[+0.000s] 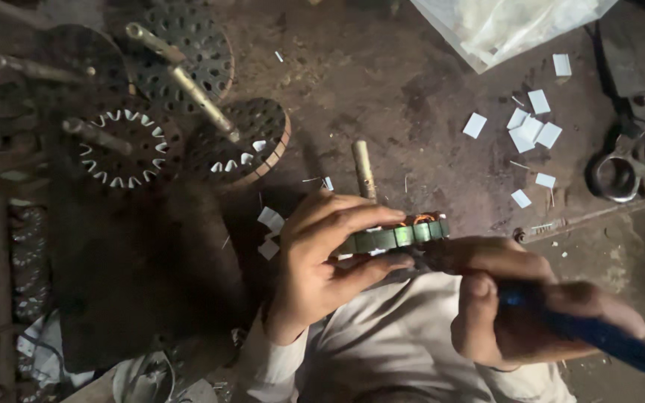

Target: The person inserts small white rectangular insulating pieces into the slots of a copper-wound stator core. They use a blue-handled screwdriver to press the pieces into place and rotate the stator to access different slots.

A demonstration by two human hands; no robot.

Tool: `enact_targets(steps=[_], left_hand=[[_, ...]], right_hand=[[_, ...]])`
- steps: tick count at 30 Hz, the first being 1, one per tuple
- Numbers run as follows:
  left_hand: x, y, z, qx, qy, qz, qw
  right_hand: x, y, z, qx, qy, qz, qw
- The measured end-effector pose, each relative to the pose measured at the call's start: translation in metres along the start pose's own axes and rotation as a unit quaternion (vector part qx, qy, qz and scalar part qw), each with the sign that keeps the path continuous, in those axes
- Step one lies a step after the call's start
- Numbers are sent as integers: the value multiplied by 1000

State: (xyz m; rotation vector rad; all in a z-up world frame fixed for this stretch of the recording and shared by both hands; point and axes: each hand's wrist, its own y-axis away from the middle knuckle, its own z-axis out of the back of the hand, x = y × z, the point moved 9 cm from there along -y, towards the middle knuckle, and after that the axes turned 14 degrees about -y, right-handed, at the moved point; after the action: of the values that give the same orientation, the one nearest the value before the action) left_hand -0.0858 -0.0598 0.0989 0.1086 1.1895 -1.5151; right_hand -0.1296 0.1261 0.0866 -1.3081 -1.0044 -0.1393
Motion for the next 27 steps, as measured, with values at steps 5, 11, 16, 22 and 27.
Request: enact_targets(steps=[5, 11, 16, 22, 27], left_hand=[[11, 0, 4, -20, 0, 43, 999], [9, -3, 6, -7, -14, 21, 1000], [11, -3, 3, 0, 5, 33, 999], [16, 1, -1, 24, 62, 70, 995], [21, 8, -4, 26, 54, 71, 996]], right_hand=[[9, 10, -3, -91, 60, 24, 994], [22, -19, -17, -124, 17, -65, 990], [19, -53, -24, 77, 136, -161, 975], [0, -13, -22, 59, -23, 21, 998], [-25, 50, -2, -5, 18, 88, 996]])
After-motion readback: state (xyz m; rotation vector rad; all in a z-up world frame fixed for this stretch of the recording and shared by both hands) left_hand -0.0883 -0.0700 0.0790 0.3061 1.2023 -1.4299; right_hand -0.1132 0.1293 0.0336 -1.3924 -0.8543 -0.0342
